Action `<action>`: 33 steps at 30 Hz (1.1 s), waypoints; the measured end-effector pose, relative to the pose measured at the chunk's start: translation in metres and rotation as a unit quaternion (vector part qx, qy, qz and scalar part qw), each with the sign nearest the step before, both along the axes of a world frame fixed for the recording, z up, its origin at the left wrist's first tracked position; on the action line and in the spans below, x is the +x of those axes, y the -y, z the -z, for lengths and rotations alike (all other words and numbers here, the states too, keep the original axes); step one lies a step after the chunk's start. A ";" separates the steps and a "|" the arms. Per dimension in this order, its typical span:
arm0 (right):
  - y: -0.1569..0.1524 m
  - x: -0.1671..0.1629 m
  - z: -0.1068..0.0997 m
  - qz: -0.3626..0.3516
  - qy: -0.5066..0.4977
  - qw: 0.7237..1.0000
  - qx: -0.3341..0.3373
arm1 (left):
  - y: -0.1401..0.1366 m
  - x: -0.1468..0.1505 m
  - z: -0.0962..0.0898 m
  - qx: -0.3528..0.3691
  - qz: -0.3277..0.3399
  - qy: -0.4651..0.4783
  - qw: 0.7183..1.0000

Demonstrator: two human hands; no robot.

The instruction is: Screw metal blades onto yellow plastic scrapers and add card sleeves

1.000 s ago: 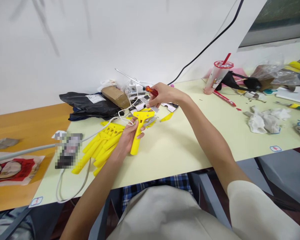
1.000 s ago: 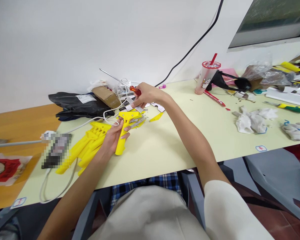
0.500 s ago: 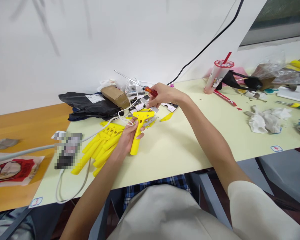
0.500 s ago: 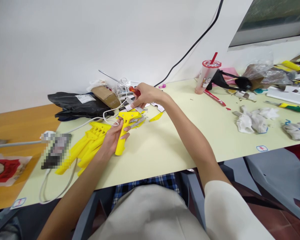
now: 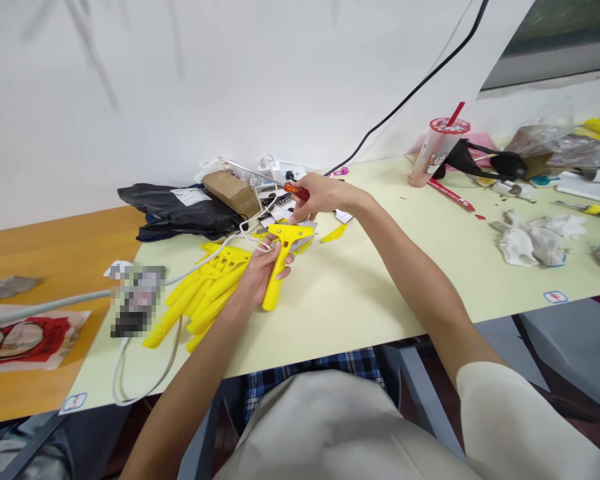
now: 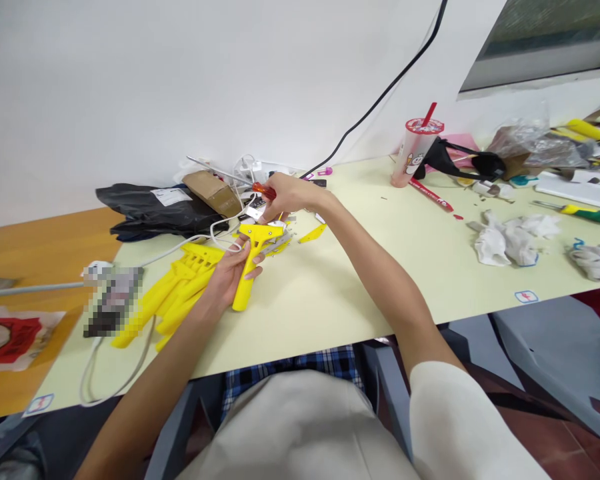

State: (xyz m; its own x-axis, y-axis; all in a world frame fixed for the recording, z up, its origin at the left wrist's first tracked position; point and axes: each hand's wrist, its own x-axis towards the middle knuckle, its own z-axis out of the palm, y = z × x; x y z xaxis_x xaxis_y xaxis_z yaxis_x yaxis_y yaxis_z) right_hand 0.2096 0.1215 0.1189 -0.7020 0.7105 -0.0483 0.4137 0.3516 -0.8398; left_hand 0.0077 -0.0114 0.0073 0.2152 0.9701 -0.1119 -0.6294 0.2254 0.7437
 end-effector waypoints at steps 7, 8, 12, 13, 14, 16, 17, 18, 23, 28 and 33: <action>-0.002 -0.004 0.004 -0.028 0.020 0.999 0.007 | 0.000 0.001 0.001 0.004 0.004 -0.016 1.000; -0.002 -0.003 0.005 -0.032 0.016 0.999 0.003 | 0.000 0.000 0.001 0.004 0.005 -0.016 1.000; -0.005 0.000 0.007 -0.044 0.021 0.999 0.013 | 0.000 0.000 0.001 0.012 0.009 -0.017 1.000; -0.006 0.000 0.007 -0.045 0.026 0.998 0.023 | 0.000 0.000 0.000 0.014 0.008 -0.018 1.000; -0.007 0.000 0.008 -0.048 0.028 0.998 0.035 | 0.000 0.000 0.000 0.016 0.007 -0.018 1.000; -0.007 -0.001 0.008 -0.053 0.026 0.996 0.062 | 0.000 0.000 -0.001 0.017 0.005 -0.018 1.000; -0.006 -0.002 0.007 -0.053 0.022 0.996 0.074 | 0.000 0.000 -0.002 0.016 0.005 -0.019 1.000; -0.005 -0.003 0.007 -0.051 0.016 0.995 0.081 | 0.000 0.001 -0.002 0.016 0.005 -0.020 1.000; -0.002 -0.003 0.003 -0.047 -0.001 0.997 0.056 | 0.001 0.002 -0.003 0.019 0.010 -0.027 0.999; -0.004 0.002 0.003 -0.056 0.008 0.997 0.053 | 0.001 0.002 -0.003 0.018 0.001 -0.029 0.999; -0.004 0.000 0.003 -0.051 0.012 0.997 0.053 | 0.001 0.001 -0.004 0.018 0.011 -0.038 0.999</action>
